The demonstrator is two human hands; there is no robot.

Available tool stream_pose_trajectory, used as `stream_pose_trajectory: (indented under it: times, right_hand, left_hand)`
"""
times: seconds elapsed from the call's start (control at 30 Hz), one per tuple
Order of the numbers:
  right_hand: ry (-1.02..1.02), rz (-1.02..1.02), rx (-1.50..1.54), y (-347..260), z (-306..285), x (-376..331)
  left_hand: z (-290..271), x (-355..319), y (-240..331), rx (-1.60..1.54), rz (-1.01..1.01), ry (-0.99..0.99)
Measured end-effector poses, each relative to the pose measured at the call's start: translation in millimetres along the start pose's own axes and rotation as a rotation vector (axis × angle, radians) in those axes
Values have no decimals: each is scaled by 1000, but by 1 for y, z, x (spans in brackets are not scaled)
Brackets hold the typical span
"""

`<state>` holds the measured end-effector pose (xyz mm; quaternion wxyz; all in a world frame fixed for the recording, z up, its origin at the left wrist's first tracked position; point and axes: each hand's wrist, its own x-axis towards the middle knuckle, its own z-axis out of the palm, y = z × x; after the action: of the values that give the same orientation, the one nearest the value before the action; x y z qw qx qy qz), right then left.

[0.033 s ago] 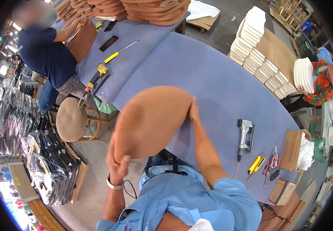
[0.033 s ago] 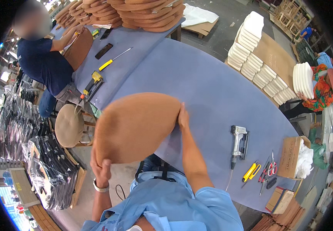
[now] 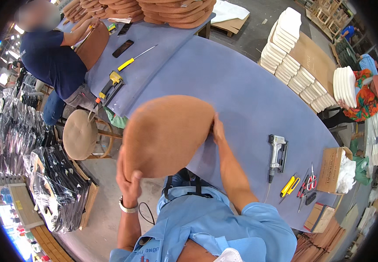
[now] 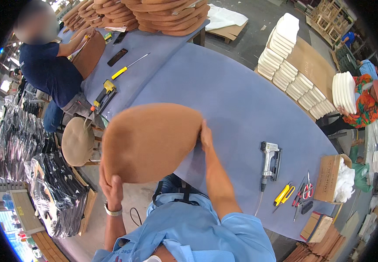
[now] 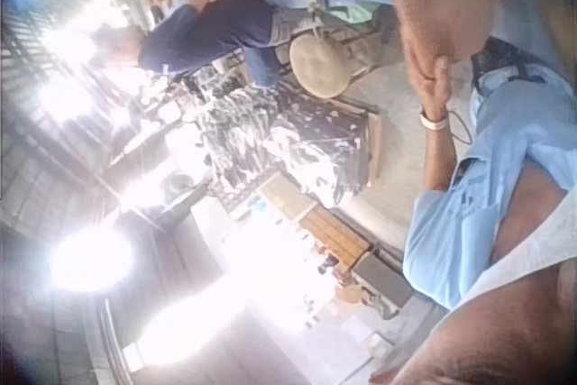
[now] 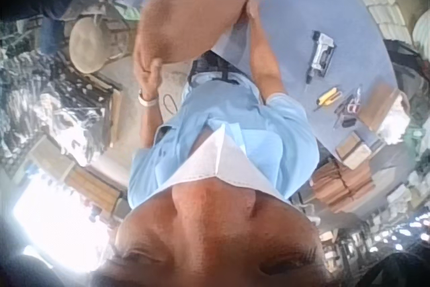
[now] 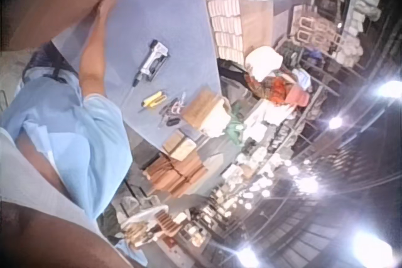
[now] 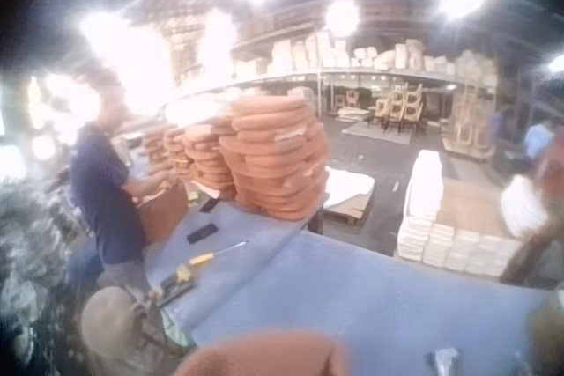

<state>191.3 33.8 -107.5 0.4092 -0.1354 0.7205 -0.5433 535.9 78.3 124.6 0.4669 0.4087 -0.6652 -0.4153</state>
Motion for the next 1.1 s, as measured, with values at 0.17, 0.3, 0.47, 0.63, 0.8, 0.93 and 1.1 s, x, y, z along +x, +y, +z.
stream_pose_trajectory:
  times: [0.17, 0.3, 0.47, 0.63, 0.8, 0.93, 1.1]
  right_hand:
    - [-216, -192, 20, -20, -93, 5]
    - [-394, -439, 186, -181, -179, -63]
    - [106, -1274, -483, -284, -181, -121]
    - [264, -1036, -363, -255, -150, -110]
    - [313, -999, -346, -247, -130, -125]
    - [329, -942, -342, -247, -131, -124]
    - [225, -1056, -174, -193, -153, -136]
  left_hand:
    - [-3, 33, -35, -168, -175, 280]
    - [10, 10, -102, -344, -678, -47]
    - [127, -31, -142, -712, -1008, -365]
    - [171, -16, -150, 50, -649, -1002]
    - [193, 59, 17, -287, 93, -943]
    - [214, 56, 35, -143, 303, -699]
    - [216, 29, -68, -34, 268, -582]
